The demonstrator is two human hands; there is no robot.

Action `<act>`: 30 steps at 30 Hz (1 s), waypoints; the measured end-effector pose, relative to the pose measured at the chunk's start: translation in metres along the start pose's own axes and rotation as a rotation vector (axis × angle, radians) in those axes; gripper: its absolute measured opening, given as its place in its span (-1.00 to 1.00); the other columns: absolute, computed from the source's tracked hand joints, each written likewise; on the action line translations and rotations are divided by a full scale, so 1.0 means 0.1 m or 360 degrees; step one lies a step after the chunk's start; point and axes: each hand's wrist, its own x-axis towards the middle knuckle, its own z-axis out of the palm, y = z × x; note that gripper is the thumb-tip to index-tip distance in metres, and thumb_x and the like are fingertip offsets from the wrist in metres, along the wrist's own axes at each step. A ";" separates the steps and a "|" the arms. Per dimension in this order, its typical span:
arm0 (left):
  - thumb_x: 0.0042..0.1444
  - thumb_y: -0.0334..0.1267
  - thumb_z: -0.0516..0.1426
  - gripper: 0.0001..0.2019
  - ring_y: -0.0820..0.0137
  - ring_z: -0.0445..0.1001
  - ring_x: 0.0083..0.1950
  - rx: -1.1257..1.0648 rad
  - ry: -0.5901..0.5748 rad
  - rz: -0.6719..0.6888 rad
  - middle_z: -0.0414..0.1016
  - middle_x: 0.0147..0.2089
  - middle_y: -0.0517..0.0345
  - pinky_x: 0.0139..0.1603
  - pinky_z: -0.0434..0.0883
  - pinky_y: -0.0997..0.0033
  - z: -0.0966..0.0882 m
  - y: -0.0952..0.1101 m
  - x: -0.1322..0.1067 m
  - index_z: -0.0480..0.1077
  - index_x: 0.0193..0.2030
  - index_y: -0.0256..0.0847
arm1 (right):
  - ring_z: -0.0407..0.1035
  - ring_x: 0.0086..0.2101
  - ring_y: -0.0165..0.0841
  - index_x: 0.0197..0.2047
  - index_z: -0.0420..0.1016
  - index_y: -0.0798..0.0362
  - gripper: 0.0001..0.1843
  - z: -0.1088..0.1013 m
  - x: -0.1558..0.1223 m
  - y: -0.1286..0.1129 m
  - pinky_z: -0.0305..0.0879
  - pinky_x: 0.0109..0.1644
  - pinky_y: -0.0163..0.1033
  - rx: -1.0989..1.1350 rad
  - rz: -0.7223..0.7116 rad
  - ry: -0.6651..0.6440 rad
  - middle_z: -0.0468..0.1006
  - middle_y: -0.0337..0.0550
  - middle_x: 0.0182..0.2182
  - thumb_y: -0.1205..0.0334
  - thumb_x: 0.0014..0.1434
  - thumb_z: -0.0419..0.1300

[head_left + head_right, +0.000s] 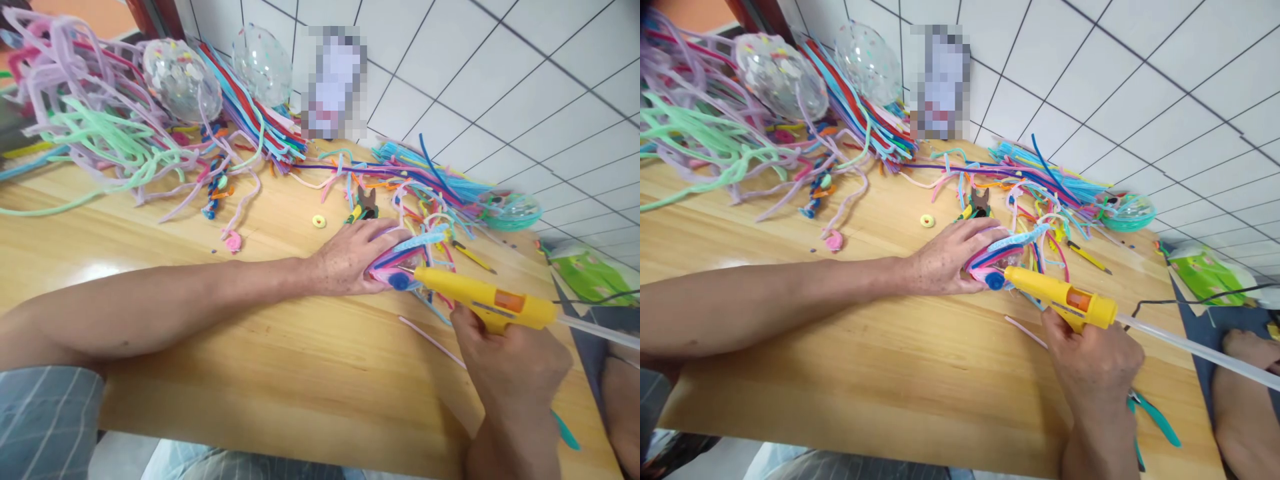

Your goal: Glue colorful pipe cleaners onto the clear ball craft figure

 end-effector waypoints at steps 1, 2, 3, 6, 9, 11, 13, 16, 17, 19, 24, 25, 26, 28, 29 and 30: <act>0.32 0.04 0.32 -0.21 -0.11 0.45 0.51 0.0000 0.0002 -0.0002 0.36 0.56 -0.37 0.47 0.47 -0.14 0.00 0.00 0.00 0.24 0.57 -0.24 | -0.21 -0.64 -0.50 -0.63 -0.09 -0.16 -0.44 0.00 0.00 0.01 -0.24 -0.48 -0.30 -0.0012 -0.0008 0.0017 -0.09 -0.41 -0.72 0.02 0.16 0.24; 0.32 0.03 0.32 -0.21 -0.11 0.44 0.52 0.0001 0.0002 -0.0003 0.36 0.56 -0.38 0.47 0.47 -0.15 0.00 0.00 0.00 0.24 0.57 -0.24 | -0.19 -0.64 -0.50 -0.64 -0.06 -0.15 -0.45 -0.01 -0.01 0.01 -0.23 -0.48 -0.30 -0.0031 -0.0017 0.0032 -0.07 -0.40 -0.72 0.05 0.15 0.24; 0.32 0.03 0.32 -0.21 -0.11 0.44 0.52 0.0002 0.0001 -0.0006 0.36 0.56 -0.38 0.47 0.47 -0.15 0.00 0.00 0.00 0.24 0.58 -0.24 | -0.18 -0.65 -0.50 -0.66 -0.01 -0.13 -0.47 -0.01 -0.01 0.01 -0.21 -0.48 -0.30 -0.0053 -0.0039 0.0053 -0.05 -0.40 -0.73 0.09 0.15 0.26; 0.31 0.02 0.32 -0.21 -0.11 0.43 0.53 0.0007 0.0005 -0.0007 0.36 0.56 -0.37 0.48 0.47 -0.15 0.01 0.00 0.00 0.23 0.58 -0.23 | -0.07 -0.67 -0.47 -0.59 0.32 -0.02 -0.68 -0.05 -0.01 -0.01 -0.18 -0.50 -0.28 -0.0102 -0.0192 0.0119 0.10 -0.35 -0.72 0.23 0.15 0.28; 0.30 0.00 0.34 -0.20 -0.11 0.44 0.52 0.0014 0.0027 0.0006 0.36 0.55 -0.38 0.47 0.48 -0.14 0.01 0.00 0.00 0.24 0.57 -0.26 | 0.09 -0.66 -0.43 -0.35 0.58 0.07 -0.92 -0.10 0.02 -0.07 -0.14 -0.51 -0.25 -0.0103 -0.0318 0.0189 0.36 -0.27 -0.63 0.33 0.20 0.29; 0.29 -0.01 0.35 -0.19 -0.11 0.43 0.53 -0.0002 0.0024 0.0000 0.36 0.55 -0.37 0.48 0.47 -0.16 0.01 -0.01 -0.01 0.23 0.57 -0.24 | 0.21 -0.63 -0.42 -0.28 0.59 0.08 -0.98 -0.13 0.05 -0.10 -0.11 -0.52 -0.24 -0.0082 -0.0373 0.0229 0.48 -0.23 -0.56 0.35 0.23 0.32; 0.27 -0.01 0.36 -0.18 -0.11 0.42 0.54 -0.0018 0.0012 -0.0015 0.35 0.56 -0.36 0.48 0.46 -0.17 0.01 -0.01 -0.01 0.23 0.58 -0.21 | 0.30 -0.61 -0.42 -0.25 0.56 0.08 -0.96 -0.15 0.07 -0.13 -0.11 -0.53 -0.22 -0.0043 -0.0427 0.0259 0.54 -0.21 -0.51 0.37 0.26 0.33; 0.28 -0.01 0.35 -0.19 -0.11 0.41 0.54 -0.0018 0.0007 -0.0025 0.34 0.57 -0.36 0.49 0.46 -0.17 0.01 0.00 -0.01 0.23 0.58 -0.21 | 0.40 -0.57 -0.40 -0.22 0.53 0.05 -0.93 -0.16 0.10 -0.14 -0.11 -0.54 -0.19 0.0024 -0.0448 0.0271 0.58 -0.21 -0.47 0.38 0.29 0.34; 0.29 -0.01 0.35 -0.20 -0.10 0.42 0.54 -0.0013 0.0010 -0.0023 0.35 0.57 -0.36 0.49 0.46 -0.16 0.01 0.00 -0.01 0.23 0.57 -0.21 | 0.42 -0.56 -0.40 -0.22 0.53 0.04 -0.91 -0.15 0.11 -0.14 -0.12 -0.53 -0.19 0.0035 -0.0448 0.0269 0.58 -0.22 -0.47 0.38 0.28 0.35; 0.30 0.00 0.34 -0.20 -0.10 0.42 0.53 -0.0004 0.0017 -0.0009 0.35 0.56 -0.37 0.48 0.47 -0.15 0.01 0.00 -0.01 0.23 0.57 -0.24 | 0.43 -0.56 -0.40 -0.23 0.52 0.03 -0.88 -0.15 0.10 -0.14 -0.11 -0.52 -0.17 0.0051 -0.0440 0.0268 0.57 -0.24 -0.47 0.40 0.25 0.37; 0.29 -0.03 0.34 -0.22 -0.11 0.44 0.51 -0.0001 0.0023 -0.0008 0.36 0.55 -0.36 0.47 0.48 -0.15 0.01 0.00 -0.01 0.24 0.56 -0.24 | 0.42 -0.51 -0.36 -0.13 0.58 0.02 -0.91 -0.12 0.00 -0.10 -0.03 -0.46 -0.20 0.0066 -0.0343 0.0150 0.56 -0.25 -0.44 0.33 0.29 0.35; 0.29 -0.04 0.34 -0.22 -0.11 0.44 0.52 -0.0010 0.0019 -0.0016 0.36 0.56 -0.36 0.47 0.47 -0.16 0.00 0.00 -0.01 0.24 0.56 -0.22 | 0.43 -0.49 -0.36 -0.10 0.58 0.02 -0.90 -0.11 -0.02 -0.09 0.00 -0.45 -0.20 0.0072 -0.0339 0.0114 0.57 -0.24 -0.42 0.34 0.31 0.33; 0.28 -0.05 0.34 -0.22 -0.11 0.43 0.52 -0.0019 0.0015 -0.0020 0.36 0.56 -0.35 0.47 0.47 -0.17 0.00 0.00 -0.01 0.24 0.56 -0.21 | 0.43 -0.48 -0.36 -0.09 0.58 0.02 -0.90 -0.11 -0.03 -0.09 0.03 -0.44 -0.21 0.0079 -0.0343 0.0090 0.58 -0.23 -0.40 0.35 0.32 0.31; 0.28 -0.05 0.34 -0.21 -0.11 0.42 0.52 -0.0032 0.0007 -0.0027 0.35 0.56 -0.34 0.48 0.46 -0.17 0.01 0.00 -0.01 0.23 0.57 -0.19 | 0.44 -0.47 -0.36 -0.10 0.56 0.03 -0.91 -0.11 -0.04 -0.09 0.05 -0.43 -0.21 0.0092 -0.0338 0.0094 0.59 -0.21 -0.39 0.36 0.33 0.31; 0.29 -0.04 0.34 -0.21 -0.11 0.42 0.53 -0.0033 0.0007 -0.0025 0.35 0.56 -0.35 0.48 0.46 -0.17 0.01 0.00 -0.01 0.23 0.58 -0.19 | 0.44 -0.47 -0.36 -0.10 0.56 0.03 -0.91 -0.11 -0.04 -0.09 0.05 -0.43 -0.21 0.0092 -0.0322 0.0111 0.60 -0.21 -0.39 0.36 0.33 0.32; 0.30 -0.02 0.33 -0.21 -0.10 0.42 0.53 -0.0031 0.0010 -0.0019 0.35 0.56 -0.35 0.48 0.46 -0.16 0.01 0.00 -0.01 0.23 0.58 -0.20 | 0.44 -0.47 -0.36 -0.11 0.55 0.04 -0.91 -0.11 -0.04 -0.09 0.05 -0.42 -0.21 0.0089 -0.0306 0.0126 0.60 -0.21 -0.39 0.36 0.32 0.33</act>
